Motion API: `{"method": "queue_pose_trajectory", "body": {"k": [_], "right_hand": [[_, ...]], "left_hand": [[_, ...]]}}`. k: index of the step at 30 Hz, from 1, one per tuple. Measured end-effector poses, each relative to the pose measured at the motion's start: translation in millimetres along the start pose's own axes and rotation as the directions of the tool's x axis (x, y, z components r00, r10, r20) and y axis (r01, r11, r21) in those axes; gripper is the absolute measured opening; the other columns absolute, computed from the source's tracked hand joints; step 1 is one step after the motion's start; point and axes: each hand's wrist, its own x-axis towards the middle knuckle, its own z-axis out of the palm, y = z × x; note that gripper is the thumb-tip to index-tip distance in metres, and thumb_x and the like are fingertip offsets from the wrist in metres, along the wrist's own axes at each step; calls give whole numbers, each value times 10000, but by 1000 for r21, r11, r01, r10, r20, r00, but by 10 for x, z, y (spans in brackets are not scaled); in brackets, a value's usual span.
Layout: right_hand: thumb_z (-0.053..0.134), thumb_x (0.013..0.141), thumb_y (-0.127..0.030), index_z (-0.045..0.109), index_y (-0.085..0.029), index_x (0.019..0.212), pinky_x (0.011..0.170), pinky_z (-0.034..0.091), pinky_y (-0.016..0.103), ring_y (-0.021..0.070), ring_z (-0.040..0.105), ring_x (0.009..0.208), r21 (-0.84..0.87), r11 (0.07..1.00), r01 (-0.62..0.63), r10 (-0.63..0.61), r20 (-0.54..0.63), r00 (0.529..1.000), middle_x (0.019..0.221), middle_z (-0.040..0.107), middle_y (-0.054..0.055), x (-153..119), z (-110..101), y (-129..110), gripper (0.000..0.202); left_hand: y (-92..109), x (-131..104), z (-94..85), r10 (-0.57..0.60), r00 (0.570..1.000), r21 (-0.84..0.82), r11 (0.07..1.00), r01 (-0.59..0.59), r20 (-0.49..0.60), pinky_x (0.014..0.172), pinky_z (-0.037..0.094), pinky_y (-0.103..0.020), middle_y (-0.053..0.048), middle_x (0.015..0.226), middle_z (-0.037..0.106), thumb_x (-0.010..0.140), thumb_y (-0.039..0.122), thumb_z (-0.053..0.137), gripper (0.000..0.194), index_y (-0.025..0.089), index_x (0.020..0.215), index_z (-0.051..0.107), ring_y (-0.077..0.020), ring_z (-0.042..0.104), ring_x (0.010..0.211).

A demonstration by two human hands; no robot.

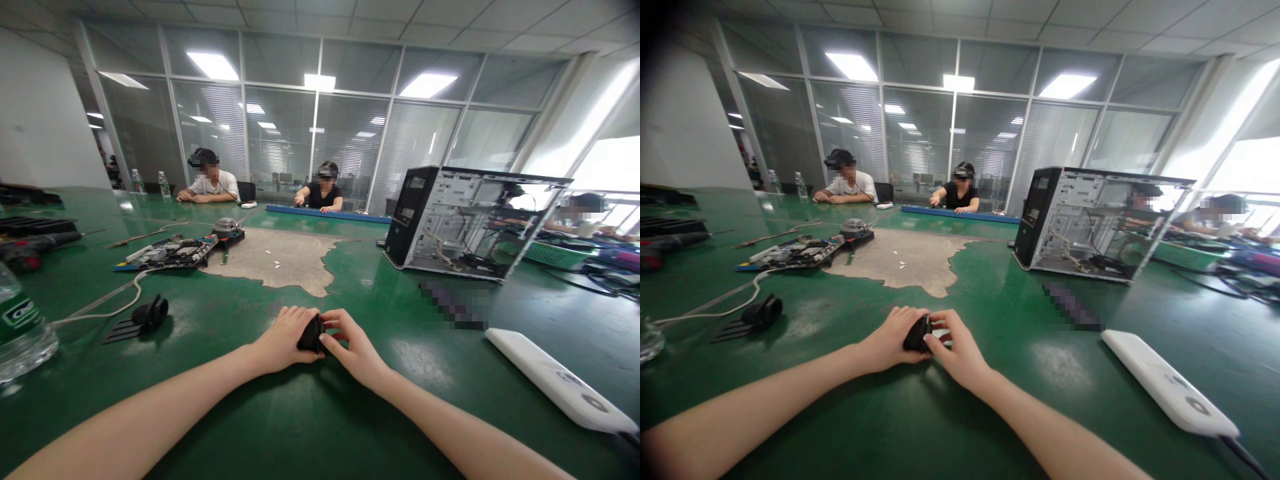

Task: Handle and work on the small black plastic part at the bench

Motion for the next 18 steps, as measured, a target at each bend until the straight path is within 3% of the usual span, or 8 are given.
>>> {"method": "queue_pose_trajectory", "body": {"k": [6,13,18], "right_hand": [[483,819,-217,453,-192,1074,740,500,310,149,569,842,50,996,-72,67,102,993,978,561,55,-6,3,30,258],[487,810,-199,521,-205,955,773,488,292,168,513,984,-5,995,103,-103,-1,995,1032,509,58,-19,-10,-34,149],[507,802,-227,484,-205,1015,748,498,303,168,541,937,9,1000,28,-28,3,1000,1010,530,59,-3,8,8,216]], "left_hand": [[3,-1,-13,-2,1000,-1,1000,2,6,761,329,-349,-55,1003,538,656,431,649,609,196,1141,366,-236,466,877],[2,-6,-20,3,1000,-21,1000,-4,-8,766,327,-346,-53,1028,535,668,440,636,600,206,1149,364,-234,468,889],[2,1,-11,-1,1000,-16,1000,1,-3,770,329,-350,-57,1027,536,667,439,634,603,207,1154,364,-239,471,896]]}}
